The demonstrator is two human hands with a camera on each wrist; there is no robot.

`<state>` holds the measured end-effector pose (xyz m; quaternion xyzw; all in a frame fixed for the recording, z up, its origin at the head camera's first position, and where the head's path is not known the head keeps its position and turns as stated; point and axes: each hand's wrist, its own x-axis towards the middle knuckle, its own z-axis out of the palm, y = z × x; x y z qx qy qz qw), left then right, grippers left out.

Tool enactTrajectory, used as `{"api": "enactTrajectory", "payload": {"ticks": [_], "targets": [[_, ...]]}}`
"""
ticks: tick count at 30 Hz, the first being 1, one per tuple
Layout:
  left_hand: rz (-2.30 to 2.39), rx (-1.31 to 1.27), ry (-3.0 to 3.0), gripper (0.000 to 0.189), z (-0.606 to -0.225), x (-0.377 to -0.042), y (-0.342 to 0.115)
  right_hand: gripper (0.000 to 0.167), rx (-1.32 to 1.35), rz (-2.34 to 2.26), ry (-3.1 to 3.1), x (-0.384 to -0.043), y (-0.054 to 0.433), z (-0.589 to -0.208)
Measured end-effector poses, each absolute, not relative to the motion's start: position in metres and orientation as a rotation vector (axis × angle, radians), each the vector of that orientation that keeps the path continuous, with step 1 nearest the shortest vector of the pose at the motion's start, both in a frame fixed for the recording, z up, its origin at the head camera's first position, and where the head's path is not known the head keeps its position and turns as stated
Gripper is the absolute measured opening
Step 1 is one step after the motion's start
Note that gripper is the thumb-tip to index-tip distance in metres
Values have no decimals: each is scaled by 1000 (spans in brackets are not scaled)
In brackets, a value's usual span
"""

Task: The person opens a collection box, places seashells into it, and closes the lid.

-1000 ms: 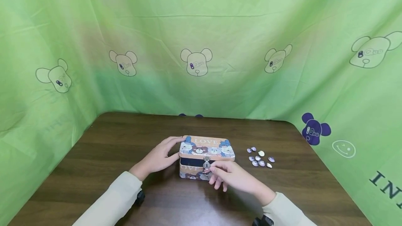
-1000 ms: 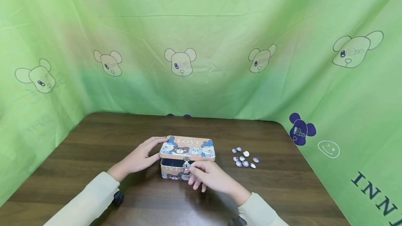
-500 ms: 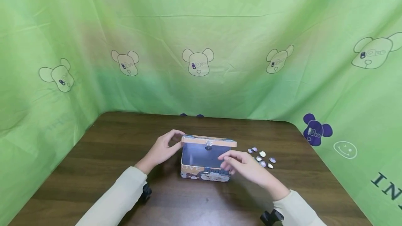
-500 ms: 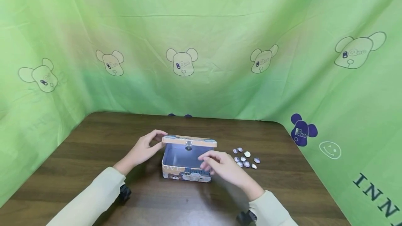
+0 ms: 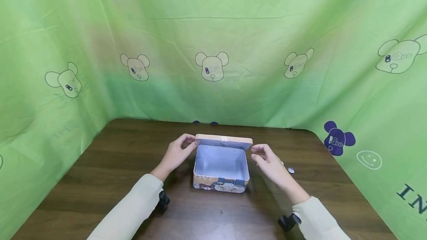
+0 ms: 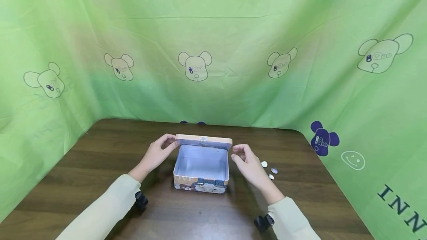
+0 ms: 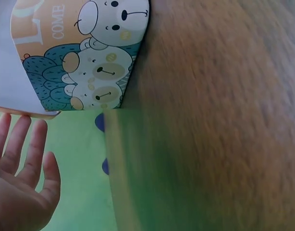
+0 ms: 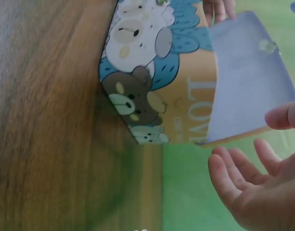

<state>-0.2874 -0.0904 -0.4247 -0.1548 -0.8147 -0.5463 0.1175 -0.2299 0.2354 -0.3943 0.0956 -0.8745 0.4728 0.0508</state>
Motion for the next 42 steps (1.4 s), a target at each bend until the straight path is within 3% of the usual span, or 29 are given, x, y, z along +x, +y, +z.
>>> {"api": "enactTrajectory", "payload": {"ticks": [9,25,42], "targets": [[-1685,-337,-2373,29,-424,-290,-83,52,488,1521,-2686,-233,239,-405],[-1872,-327,-2387,41,-422,-299,-82,50,481,1647,-2652,-257,235,-398],[-2244,-392,-2339,64,-427,-311,-61,63,371,2049,-2550,-281,230,-408]]}}
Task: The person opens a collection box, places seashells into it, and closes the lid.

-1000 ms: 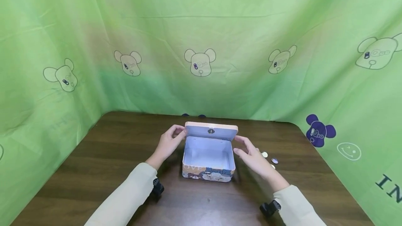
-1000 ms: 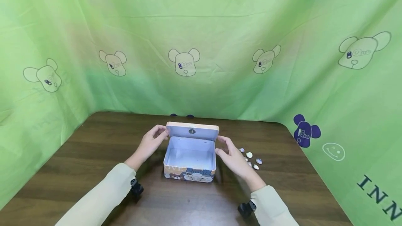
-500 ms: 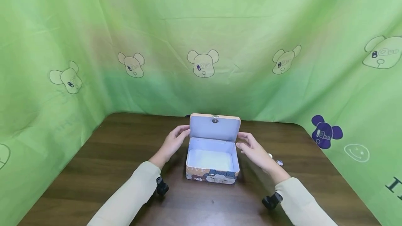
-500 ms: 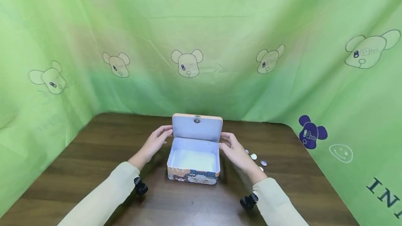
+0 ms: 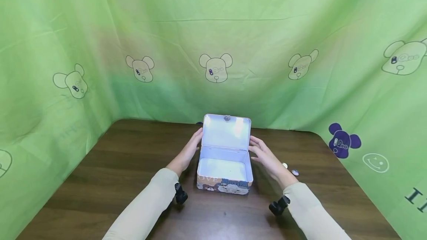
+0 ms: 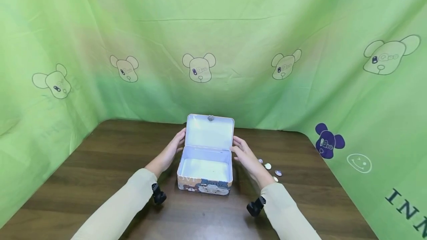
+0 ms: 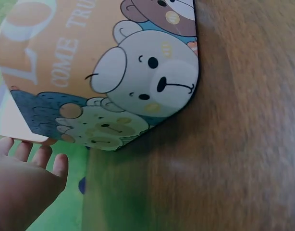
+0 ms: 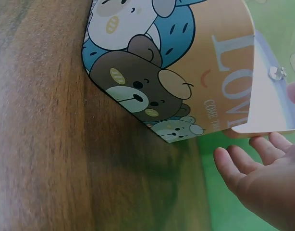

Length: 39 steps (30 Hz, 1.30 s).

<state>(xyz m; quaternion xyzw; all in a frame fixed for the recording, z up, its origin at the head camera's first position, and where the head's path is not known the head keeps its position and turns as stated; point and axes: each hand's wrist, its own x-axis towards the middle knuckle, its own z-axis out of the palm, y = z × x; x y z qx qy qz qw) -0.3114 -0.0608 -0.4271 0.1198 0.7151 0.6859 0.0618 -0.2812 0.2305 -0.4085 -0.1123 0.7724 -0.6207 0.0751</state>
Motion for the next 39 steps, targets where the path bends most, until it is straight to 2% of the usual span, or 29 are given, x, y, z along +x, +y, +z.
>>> {"api": "enactTrajectory", "payload": {"ticks": [11,21,29,35,39], "targets": [[2132,195,2029,74,-440,-321,-53,63,-197,-2009,2121,-295,227,-429],[2101,163,2033,79,-449,-319,-53,62,-131,-2006,2079,-295,223,-437],[2057,189,2074,70,-446,-319,-50,64,-143,-1970,2089,-293,227,-438],[1996,193,2157,75,-438,-316,-53,63,-172,-1931,2114,-288,232,-437],[1958,217,2166,69,-435,-312,-59,63,-187,-1912,2120,-285,236,-435]]}}
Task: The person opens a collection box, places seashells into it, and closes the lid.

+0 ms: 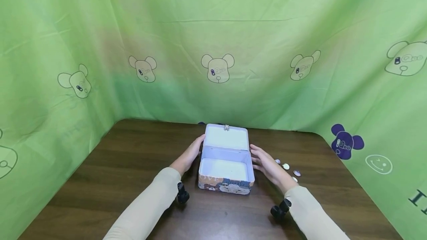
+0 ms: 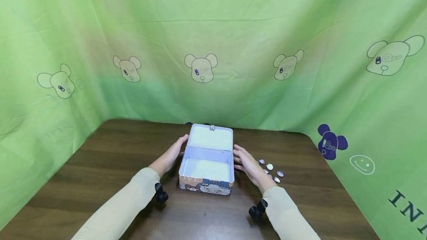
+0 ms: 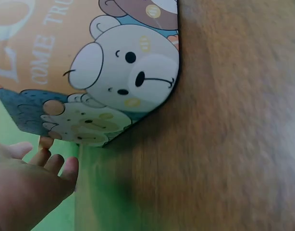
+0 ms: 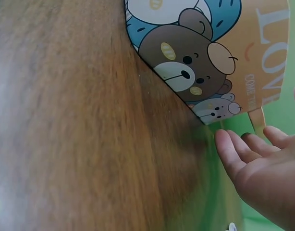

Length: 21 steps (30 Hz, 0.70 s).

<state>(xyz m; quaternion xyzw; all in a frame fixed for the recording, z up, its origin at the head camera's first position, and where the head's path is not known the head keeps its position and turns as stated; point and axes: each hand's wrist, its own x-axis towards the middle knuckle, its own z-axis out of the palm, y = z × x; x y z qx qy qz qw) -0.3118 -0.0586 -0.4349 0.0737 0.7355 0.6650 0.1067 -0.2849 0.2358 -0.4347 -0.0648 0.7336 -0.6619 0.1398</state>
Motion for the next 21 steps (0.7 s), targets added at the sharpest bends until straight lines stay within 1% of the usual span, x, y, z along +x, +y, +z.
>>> {"api": "enactTrajectory", "payload": {"ticks": [3,12,16,18,21], "targets": [[1918,245,2187,66,-433,-308,-63,64,-211,-1879,2146,-283,239,-433],[1794,339,2282,66,-424,-297,-75,63,-289,-1821,2213,-272,245,-426],[1738,451,2345,65,-423,-292,-78,62,-299,-1785,2240,-268,247,-423],[1684,511,2385,68,-423,-288,-81,62,-306,-1764,2254,-267,248,-423],[1542,566,2462,77,-424,-279,-86,62,-315,-1734,2275,-264,250,-422]]}}
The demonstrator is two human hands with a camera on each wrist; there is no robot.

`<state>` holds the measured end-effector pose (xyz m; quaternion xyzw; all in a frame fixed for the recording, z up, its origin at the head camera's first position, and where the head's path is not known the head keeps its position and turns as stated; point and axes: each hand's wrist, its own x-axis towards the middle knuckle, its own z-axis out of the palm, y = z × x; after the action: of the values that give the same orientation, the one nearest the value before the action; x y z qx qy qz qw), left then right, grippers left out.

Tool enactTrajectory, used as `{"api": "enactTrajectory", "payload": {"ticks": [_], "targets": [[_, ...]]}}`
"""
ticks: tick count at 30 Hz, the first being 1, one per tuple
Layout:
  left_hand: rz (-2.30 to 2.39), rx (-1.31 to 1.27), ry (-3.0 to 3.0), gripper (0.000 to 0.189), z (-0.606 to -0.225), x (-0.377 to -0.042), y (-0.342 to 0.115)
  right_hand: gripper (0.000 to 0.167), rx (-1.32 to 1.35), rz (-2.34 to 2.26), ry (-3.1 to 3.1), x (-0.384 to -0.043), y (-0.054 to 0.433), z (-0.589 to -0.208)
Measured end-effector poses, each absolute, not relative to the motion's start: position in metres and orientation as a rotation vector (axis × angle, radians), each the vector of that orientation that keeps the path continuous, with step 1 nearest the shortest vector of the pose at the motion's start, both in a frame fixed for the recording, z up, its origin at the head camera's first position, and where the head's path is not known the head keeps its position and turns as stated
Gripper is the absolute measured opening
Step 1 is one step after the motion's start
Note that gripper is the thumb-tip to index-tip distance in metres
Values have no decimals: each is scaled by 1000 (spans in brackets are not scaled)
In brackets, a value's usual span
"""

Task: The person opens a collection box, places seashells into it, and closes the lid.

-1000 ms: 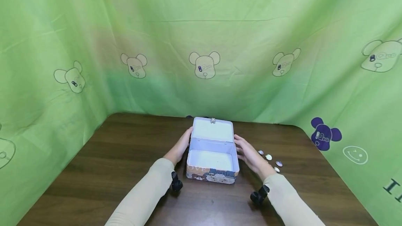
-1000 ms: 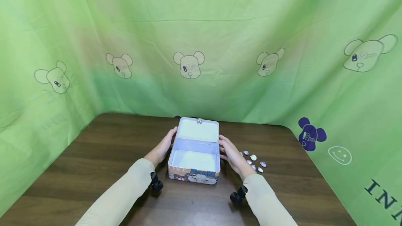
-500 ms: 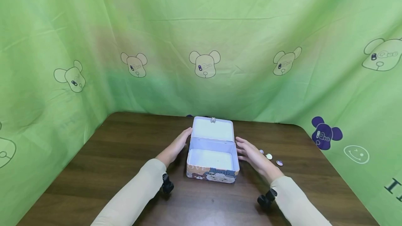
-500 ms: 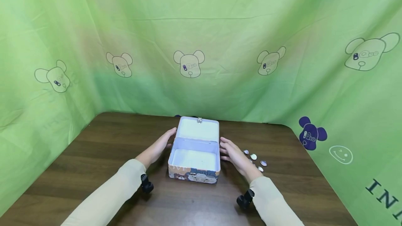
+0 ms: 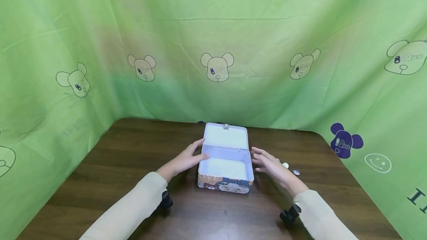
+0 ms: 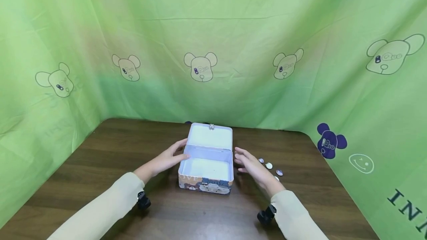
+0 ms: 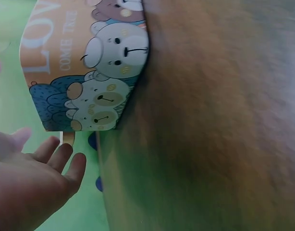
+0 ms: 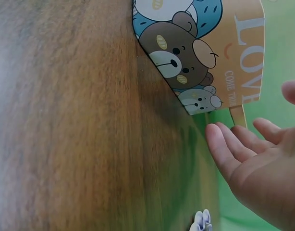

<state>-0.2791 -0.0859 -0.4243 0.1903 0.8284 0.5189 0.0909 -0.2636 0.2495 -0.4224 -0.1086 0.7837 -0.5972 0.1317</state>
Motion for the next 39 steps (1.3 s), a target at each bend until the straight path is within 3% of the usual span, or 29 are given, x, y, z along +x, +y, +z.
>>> {"api": "enactTrajectory", "payload": {"ticks": [6,19,39], "targets": [[1284,633,2568,93,-427,-264,-93,61,-341,-1677,2309,-259,252,-422],[1308,669,2565,100,-434,-254,-95,61,-432,-1526,2423,-248,264,-418],[1397,599,2556,101,-443,-251,-94,29,-564,-1032,3000,-247,306,-415]]}}
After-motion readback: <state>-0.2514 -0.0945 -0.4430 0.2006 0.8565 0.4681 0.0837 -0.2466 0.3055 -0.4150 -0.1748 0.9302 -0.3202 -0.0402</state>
